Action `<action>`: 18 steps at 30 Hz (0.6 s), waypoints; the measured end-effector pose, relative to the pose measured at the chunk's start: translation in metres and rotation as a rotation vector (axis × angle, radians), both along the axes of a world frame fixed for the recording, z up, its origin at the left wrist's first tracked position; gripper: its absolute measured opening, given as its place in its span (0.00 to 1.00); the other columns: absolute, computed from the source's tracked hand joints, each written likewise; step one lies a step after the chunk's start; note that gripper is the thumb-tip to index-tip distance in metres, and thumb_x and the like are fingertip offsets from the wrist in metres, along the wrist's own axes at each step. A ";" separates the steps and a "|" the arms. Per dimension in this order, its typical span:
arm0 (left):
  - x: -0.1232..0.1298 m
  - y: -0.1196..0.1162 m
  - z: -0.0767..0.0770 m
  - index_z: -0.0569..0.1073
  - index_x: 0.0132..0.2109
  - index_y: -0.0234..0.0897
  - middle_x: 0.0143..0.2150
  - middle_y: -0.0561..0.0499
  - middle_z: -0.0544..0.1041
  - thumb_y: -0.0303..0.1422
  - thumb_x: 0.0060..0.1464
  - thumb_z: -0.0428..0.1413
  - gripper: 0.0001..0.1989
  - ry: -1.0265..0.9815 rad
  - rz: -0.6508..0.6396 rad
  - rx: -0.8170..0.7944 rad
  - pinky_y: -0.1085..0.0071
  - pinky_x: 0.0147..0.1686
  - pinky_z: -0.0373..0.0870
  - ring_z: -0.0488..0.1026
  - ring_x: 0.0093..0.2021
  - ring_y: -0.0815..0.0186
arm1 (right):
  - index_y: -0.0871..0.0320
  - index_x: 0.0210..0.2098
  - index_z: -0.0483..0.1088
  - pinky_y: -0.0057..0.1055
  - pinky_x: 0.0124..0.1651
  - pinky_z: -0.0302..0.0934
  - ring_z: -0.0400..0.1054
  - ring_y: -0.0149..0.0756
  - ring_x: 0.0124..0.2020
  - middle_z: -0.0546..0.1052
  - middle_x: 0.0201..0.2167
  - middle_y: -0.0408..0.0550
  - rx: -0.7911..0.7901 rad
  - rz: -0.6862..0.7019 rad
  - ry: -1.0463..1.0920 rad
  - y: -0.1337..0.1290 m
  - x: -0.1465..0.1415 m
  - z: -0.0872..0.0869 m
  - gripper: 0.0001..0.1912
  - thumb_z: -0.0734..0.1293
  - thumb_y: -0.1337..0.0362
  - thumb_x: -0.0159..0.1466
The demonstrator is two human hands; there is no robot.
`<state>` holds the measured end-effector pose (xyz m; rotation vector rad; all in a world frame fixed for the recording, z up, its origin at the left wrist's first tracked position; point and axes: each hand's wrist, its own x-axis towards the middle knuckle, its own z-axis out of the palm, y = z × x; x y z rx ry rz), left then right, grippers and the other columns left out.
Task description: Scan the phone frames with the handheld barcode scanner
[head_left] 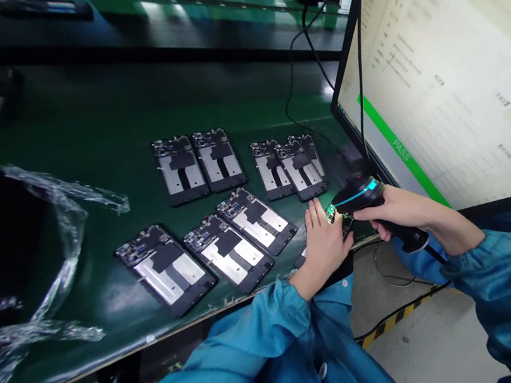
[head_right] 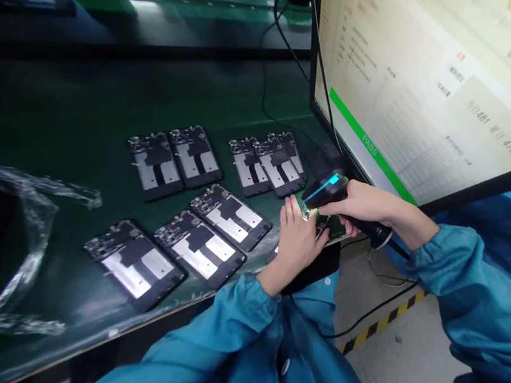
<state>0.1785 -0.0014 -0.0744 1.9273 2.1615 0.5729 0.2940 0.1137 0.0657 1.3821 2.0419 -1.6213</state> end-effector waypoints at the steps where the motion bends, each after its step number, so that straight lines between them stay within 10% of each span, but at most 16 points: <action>1: 0.000 0.000 0.000 0.63 0.62 0.30 0.71 0.26 0.50 0.43 0.58 0.55 0.30 0.005 0.002 -0.003 0.42 0.64 0.49 0.44 0.71 0.36 | 0.56 0.18 0.69 0.34 0.22 0.67 0.69 0.36 0.16 0.73 0.14 0.45 0.011 -0.003 0.000 -0.001 0.001 0.000 0.20 0.72 0.51 0.58; 13: -0.003 0.001 -0.001 0.57 0.68 0.27 0.72 0.24 0.46 0.45 0.60 0.53 0.37 0.021 -0.010 -0.039 0.40 0.65 0.47 0.42 0.72 0.35 | 0.57 0.19 0.71 0.31 0.18 0.68 0.70 0.35 0.15 0.74 0.15 0.45 0.009 -0.113 0.089 -0.006 0.010 -0.001 0.20 0.76 0.50 0.54; 18: -0.054 0.017 0.005 0.49 0.72 0.42 0.75 0.38 0.43 0.51 0.47 0.64 0.52 -0.077 -0.513 -0.180 0.43 0.66 0.48 0.38 0.73 0.38 | 0.60 0.34 0.76 0.33 0.22 0.74 0.77 0.40 0.23 0.82 0.28 0.53 0.015 -0.406 0.195 -0.037 0.046 -0.025 0.21 0.79 0.51 0.50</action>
